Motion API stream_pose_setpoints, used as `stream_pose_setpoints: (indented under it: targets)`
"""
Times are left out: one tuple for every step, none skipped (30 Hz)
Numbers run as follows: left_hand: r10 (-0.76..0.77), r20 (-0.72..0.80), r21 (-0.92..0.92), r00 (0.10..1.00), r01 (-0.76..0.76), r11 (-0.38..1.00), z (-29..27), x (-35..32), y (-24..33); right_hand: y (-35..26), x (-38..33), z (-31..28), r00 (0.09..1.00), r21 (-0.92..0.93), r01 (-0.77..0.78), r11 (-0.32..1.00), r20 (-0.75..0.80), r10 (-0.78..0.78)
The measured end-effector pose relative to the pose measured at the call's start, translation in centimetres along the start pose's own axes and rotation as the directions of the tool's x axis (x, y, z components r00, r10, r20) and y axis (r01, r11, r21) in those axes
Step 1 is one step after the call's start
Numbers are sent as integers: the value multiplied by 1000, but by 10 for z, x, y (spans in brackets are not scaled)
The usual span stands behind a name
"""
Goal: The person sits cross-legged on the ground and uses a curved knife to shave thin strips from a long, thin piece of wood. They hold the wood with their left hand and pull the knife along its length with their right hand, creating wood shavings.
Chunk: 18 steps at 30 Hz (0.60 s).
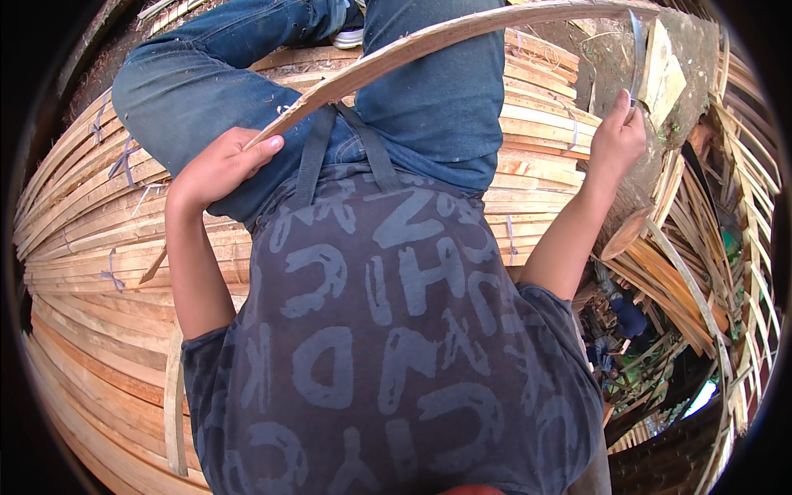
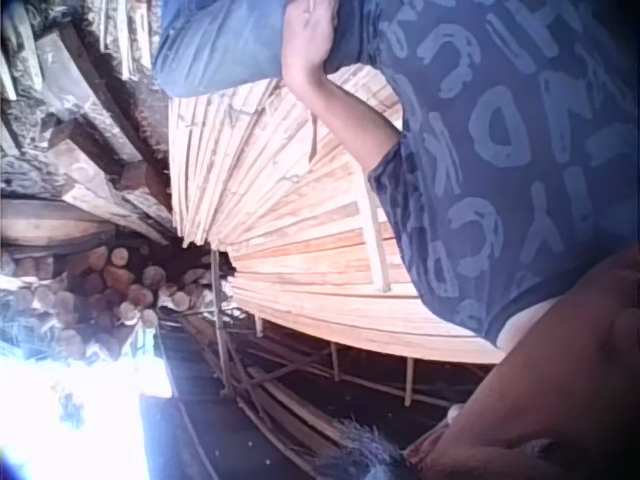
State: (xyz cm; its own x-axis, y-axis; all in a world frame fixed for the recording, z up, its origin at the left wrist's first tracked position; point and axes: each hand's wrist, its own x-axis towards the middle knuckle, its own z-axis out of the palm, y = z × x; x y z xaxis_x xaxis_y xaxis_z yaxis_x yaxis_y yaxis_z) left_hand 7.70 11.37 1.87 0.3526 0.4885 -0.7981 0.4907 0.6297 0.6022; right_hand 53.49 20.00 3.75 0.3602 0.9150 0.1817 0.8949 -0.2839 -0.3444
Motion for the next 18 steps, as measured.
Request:
stream_pose_setpoints:
  targets:
    - [15,1,16,1000,-15,1000,-1,-1,-5,30,14,-1,996,-4,-34,999,-88,34]
    - [33,-2,31,999,-33,999,-1,0,-7,44,21,-10,993,-78,-101,992,-66,96]
    - [33,2,28,999,-33,999,-2,0,-9,53,21,-16,994,-49,-99,994,-59,97]
    - [33,6,24,999,-33,999,-2,0,-10,57,22,-20,994,-20,-97,995,-52,96]
    - [31,25,31,999,-32,999,-3,2,-9,54,17,-19,996,95,-80,992,-35,84]
    - [30,24,10,999,-31,999,-2,2,-8,43,7,-14,998,206,-63,976,-12,66]
    - [30,24,-11,999,-30,1000,-2,0,-6,31,-4,-9,999,315,-48,948,10,48]
    - [30,11,-23,999,-30,999,1,-1,-4,22,-13,2,998,321,-33,946,58,15]
    - [52,-12,-20,999,-53,998,2,-2,-4,8,-23,8,996,321,14,947,75,-40]
    - [29,-25,-53,999,-31,998,1,-4,-5,-5,-30,13,991,343,32,939,110,-74]
    - [1,-42,-83,999,-5,997,1,-9,-5,-22,-39,18,985,439,-1,899,156,-75]
    - [-28,-61,-109,998,21,994,-1,-14,-4,-33,-45,22,977,491,16,871,179,-119]
    - [-78,-88,-138,993,65,988,-1,-21,-2,-42,-48,26,963,520,30,854,212,-163]
    - [-80,-103,-131,991,66,989,-3,-28,-6,-52,-50,28,947,548,42,835,245,-209]
    - [-84,-121,-125,989,69,990,-6,-34,-13,-61,-51,30,929,523,67,850,277,-244]
    - [-88,-139,-119,986,71,990,-8,-40,-18,-70,-51,32,909,497,93,863,310,-277]
    - [-81,-128,-122,989,65,990,-8,-43,-20,-77,-50,32,885,467,126,875,346,-312]
    - [-74,-116,-125,991,59,990,-8,-46,-22,-84,-49,33,876,455,151,878,350,-332]
